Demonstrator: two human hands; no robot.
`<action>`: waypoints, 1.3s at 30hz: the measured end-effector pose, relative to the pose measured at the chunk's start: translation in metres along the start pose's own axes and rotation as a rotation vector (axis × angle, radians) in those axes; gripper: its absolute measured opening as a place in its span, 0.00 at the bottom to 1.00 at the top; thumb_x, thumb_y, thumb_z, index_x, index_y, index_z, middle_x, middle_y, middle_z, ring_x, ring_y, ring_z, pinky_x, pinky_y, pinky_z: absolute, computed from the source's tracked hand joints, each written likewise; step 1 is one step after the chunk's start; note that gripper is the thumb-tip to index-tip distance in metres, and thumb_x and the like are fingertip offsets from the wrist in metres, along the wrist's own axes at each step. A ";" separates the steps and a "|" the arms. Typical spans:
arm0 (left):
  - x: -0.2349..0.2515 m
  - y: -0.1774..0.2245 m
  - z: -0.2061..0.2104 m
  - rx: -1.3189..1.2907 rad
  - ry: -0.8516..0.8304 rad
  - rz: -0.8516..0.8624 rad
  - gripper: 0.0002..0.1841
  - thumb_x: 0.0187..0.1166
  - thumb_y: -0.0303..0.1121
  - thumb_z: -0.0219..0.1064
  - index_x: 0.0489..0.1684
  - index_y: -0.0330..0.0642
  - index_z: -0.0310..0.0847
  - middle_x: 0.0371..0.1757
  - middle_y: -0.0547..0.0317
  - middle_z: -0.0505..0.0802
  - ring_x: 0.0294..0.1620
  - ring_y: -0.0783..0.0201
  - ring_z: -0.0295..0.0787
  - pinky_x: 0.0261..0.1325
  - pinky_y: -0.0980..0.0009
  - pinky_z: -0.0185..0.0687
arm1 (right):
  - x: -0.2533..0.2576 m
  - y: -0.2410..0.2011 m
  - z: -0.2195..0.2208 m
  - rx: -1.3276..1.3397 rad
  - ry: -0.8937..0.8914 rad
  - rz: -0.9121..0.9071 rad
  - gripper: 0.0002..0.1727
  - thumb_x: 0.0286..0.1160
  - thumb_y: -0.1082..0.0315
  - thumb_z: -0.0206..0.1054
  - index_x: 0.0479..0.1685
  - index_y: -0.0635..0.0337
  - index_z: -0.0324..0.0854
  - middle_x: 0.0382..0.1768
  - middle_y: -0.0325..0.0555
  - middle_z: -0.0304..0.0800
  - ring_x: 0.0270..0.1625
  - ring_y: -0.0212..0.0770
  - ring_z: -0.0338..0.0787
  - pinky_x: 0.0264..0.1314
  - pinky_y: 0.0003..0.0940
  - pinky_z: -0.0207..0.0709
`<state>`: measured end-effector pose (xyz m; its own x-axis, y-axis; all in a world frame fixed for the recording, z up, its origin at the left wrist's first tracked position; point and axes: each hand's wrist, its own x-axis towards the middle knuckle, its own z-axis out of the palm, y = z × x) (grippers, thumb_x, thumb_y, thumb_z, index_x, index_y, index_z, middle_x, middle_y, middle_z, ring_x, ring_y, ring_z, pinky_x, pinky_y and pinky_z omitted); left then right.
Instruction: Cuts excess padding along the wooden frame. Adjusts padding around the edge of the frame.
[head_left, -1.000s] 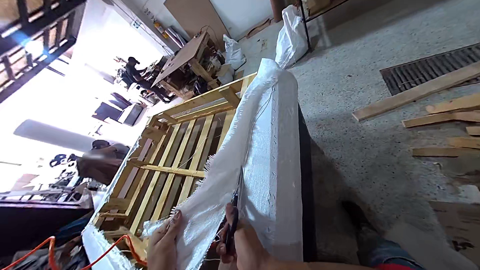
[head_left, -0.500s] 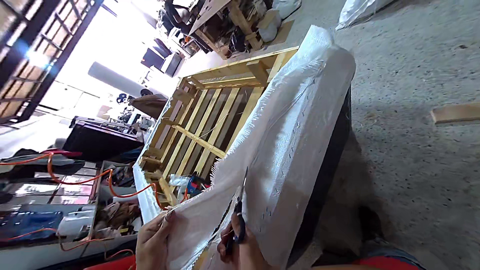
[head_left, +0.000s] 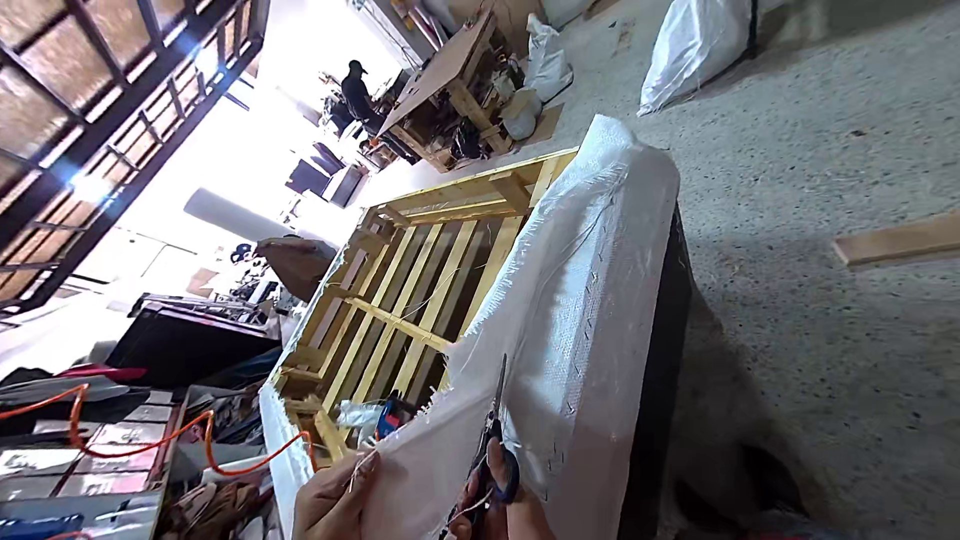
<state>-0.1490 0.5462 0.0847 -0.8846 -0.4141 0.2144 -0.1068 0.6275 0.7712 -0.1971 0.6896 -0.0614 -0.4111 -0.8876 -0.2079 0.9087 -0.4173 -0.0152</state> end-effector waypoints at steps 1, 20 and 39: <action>0.001 -0.001 -0.001 -0.006 -0.011 0.013 0.16 0.87 0.34 0.60 0.29 0.53 0.94 0.27 0.72 0.95 0.27 0.77 0.91 0.35 0.76 0.90 | 0.002 0.003 -0.001 -0.003 -0.003 -0.026 0.34 0.91 0.36 0.42 0.37 0.58 0.75 0.30 0.45 0.85 0.31 0.37 0.85 0.36 0.31 0.80; 0.022 -0.044 -0.035 -0.209 0.047 0.006 0.23 0.88 0.28 0.52 0.25 0.56 0.92 0.23 0.76 0.95 0.25 0.82 0.90 0.34 0.80 0.88 | 0.033 -0.026 0.004 -0.138 0.138 -0.179 0.31 0.93 0.39 0.44 0.38 0.58 0.73 0.24 0.40 0.78 0.22 0.34 0.81 0.26 0.27 0.78; 0.054 -0.062 -0.061 -0.100 0.204 -0.021 0.17 0.90 0.30 0.55 0.29 0.42 0.87 0.27 0.66 0.92 0.30 0.72 0.90 0.41 0.69 0.89 | 0.054 -0.080 0.008 -0.143 0.178 -0.147 0.26 0.91 0.41 0.52 0.45 0.59 0.72 0.24 0.40 0.75 0.22 0.35 0.79 0.24 0.30 0.78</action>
<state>-0.1620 0.4447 0.0850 -0.7714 -0.5578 0.3062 -0.0701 0.5528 0.8304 -0.2921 0.6736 -0.0639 -0.5315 -0.7661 -0.3614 0.8465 -0.4963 -0.1929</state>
